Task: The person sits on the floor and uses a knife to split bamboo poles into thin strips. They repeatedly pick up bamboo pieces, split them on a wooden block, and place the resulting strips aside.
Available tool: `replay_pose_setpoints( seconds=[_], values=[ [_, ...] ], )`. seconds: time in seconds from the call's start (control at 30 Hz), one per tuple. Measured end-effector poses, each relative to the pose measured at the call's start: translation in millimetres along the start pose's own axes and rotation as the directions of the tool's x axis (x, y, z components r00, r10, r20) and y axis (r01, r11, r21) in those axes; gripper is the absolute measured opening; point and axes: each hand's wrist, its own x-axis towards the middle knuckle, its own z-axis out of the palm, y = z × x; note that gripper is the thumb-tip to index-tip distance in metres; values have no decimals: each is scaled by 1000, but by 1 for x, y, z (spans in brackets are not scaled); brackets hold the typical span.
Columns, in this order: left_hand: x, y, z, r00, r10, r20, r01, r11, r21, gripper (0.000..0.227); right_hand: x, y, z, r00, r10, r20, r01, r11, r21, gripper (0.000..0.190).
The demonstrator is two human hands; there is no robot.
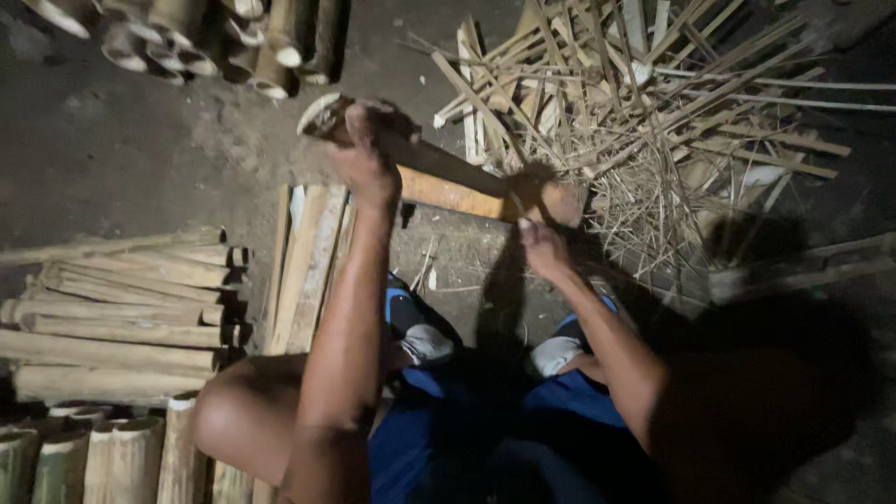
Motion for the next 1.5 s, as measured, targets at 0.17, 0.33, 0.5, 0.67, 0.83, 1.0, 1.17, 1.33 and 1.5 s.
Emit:
replay_pose_setpoints(
  seconds=[0.17, 0.33, 0.5, 0.67, 0.83, 1.0, 1.17, 1.33, 1.5],
  values=[
    [11, -15, -18, 975, -53, 214, 59, 998, -20, 52, -82, -45, 5, 983, -174, -62, 183, 961, 208, 50],
    [13, -16, -20, 985, -9, 173, 17, 999, -46, 50, -37, 8, 36, 992, 13, -123, -12, 1000, 8, 54],
    [14, 2, -10, 910, 265, 320, -389, 814, 432, 47, -1, 49, 19, 976, 214, -24, -215, 974, -75, 51],
    [0, -5, 15, 899, 92, 428, -307, 829, 468, 68, -43, -36, -13, 990, 126, 58, -139, 919, 368, 42],
    [11, -8, 29, 910, 126, 396, -319, 822, 471, 68, -59, -81, -11, 971, -141, -191, 191, 941, 279, 35],
    [18, -17, 22, 934, 20, 358, -199, 859, 472, 68, -14, -14, 22, 986, 149, -73, -147, 989, 37, 42],
    [25, -43, 18, 989, 6, 150, -66, 915, 399, 85, 18, 7, 31, 972, 234, -2, -232, 963, 141, 51],
    [19, -64, 11, 987, 143, -70, -74, 802, 592, 85, -2, -11, 72, 975, -64, -213, 93, 988, 127, 54],
    [30, -54, -6, 983, 179, 48, -175, 811, 559, 78, 14, 15, 55, 974, 223, -31, -222, 975, 23, 56]
  ],
)
